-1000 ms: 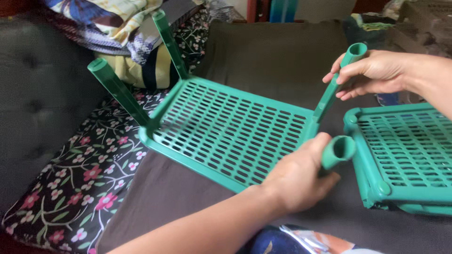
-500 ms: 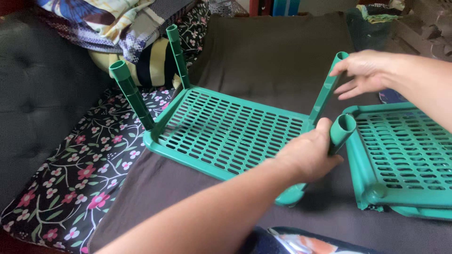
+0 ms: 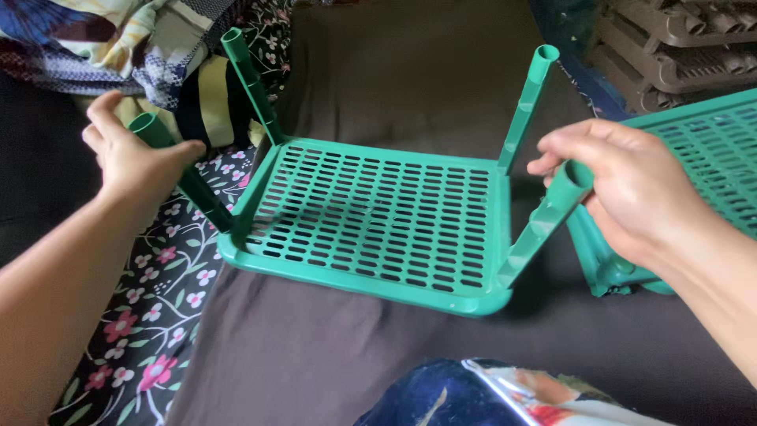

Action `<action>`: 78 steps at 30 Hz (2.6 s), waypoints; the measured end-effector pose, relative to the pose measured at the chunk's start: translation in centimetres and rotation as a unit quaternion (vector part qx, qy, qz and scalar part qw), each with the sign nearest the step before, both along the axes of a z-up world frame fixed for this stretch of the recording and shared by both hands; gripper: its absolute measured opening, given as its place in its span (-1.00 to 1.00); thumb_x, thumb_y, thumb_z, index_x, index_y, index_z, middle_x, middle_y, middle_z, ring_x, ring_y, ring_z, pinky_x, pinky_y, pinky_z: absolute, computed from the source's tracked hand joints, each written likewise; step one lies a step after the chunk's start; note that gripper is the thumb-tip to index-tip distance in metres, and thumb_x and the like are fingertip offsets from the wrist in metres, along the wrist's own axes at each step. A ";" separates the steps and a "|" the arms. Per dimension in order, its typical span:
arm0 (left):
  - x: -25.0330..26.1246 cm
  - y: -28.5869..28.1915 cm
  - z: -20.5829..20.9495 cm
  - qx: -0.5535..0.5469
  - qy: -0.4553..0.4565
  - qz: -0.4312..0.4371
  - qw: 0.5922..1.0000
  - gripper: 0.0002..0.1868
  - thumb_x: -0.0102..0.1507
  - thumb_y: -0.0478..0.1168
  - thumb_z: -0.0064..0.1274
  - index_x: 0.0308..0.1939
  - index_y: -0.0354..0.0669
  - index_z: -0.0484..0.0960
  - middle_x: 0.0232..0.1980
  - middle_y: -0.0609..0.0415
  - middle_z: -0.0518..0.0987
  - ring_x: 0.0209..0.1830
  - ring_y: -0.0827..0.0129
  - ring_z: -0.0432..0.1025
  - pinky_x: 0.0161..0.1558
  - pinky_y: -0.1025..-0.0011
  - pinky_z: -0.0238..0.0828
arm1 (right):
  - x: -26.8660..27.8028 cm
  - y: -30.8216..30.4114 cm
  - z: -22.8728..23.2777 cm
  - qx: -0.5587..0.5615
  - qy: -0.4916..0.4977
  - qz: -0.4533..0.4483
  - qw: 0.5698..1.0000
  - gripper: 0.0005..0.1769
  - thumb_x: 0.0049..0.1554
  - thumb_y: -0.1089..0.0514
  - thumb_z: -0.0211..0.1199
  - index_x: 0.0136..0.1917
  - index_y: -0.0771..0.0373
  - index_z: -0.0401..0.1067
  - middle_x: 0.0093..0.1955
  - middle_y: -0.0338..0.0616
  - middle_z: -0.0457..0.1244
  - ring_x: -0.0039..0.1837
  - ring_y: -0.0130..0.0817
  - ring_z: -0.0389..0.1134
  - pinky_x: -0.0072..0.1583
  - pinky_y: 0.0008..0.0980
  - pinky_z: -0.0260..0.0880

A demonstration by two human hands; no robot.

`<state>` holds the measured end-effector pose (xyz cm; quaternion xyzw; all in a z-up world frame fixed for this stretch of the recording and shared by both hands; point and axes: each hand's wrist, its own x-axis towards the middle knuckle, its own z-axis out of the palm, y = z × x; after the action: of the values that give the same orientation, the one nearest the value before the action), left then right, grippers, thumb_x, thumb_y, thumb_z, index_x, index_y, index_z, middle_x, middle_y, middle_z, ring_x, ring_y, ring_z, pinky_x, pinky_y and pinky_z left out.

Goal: The person assembles a green plastic two-tier storage rack by inserting legs into the base and top trays. They connect the legs to the base, place the top tray, and secure the remaining legs to complete the structure.

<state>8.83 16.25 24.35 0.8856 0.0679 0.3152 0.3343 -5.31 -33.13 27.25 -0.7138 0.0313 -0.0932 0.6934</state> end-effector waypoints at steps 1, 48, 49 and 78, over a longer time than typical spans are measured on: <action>1.0 1.2 0.2 -0.077 0.041 -0.003 0.996 0.04 -0.03 -0.29 0.47 0.39 -0.17 0.11 0.20 -0.03 0.23 0.13 0.17 0.24 -0.04 0.37 0.49 | 0.5 0.5 -0.3 0.030 0.001 -0.020 0.999 -0.77 0.27 0.14 0.17 0.05 0.37 0.44 -0.15 -0.10 0.30 0.01 -0.28 0.38 0.12 -0.21 0.39; -1.0 -4.5 2.3 0.237 0.295 0.117 0.918 -0.51 0.38 0.32 -0.12 -0.07 0.16 0.77 -0.12 -0.10 0.70 -0.04 -0.11 0.57 0.00 0.02 0.47 | 12.2 -2.2 -4.4 -0.354 0.078 -0.124 0.924 -0.71 0.14 0.40 -0.02 -0.04 0.38 0.54 -0.21 0.04 0.41 -0.19 -0.30 0.44 -0.14 -0.33 0.40; -1.1 -4.5 2.3 0.236 0.289 0.114 0.921 -0.51 0.38 0.32 -0.11 -0.06 0.17 0.77 -0.11 -0.10 0.70 -0.05 -0.11 0.57 0.00 0.03 0.47 | 12.3 -2.0 -4.5 -0.346 0.085 -0.132 0.925 -0.73 0.14 0.39 0.01 -0.06 0.37 0.54 -0.22 0.04 0.41 -0.20 -0.30 0.43 -0.15 -0.33 0.39; -18.1 -44.5 -8.4 -0.048 0.258 -0.419 0.869 -0.23 0.09 -0.12 0.27 0.36 -0.04 0.33 0.28 -0.21 0.44 0.30 -0.03 0.36 0.28 0.21 0.31 | -8.6 -37.2 -20.4 0.339 0.357 -0.372 0.787 -0.13 0.28 0.01 0.12 0.69 0.17 -0.23 0.62 0.26 -0.07 0.61 0.13 0.03 0.48 0.36 0.05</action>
<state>-9.27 -28.21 15.95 0.8636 -0.2110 -0.0974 0.4474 -13.88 -70.30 6.82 -0.3481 0.5698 -0.0657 0.7415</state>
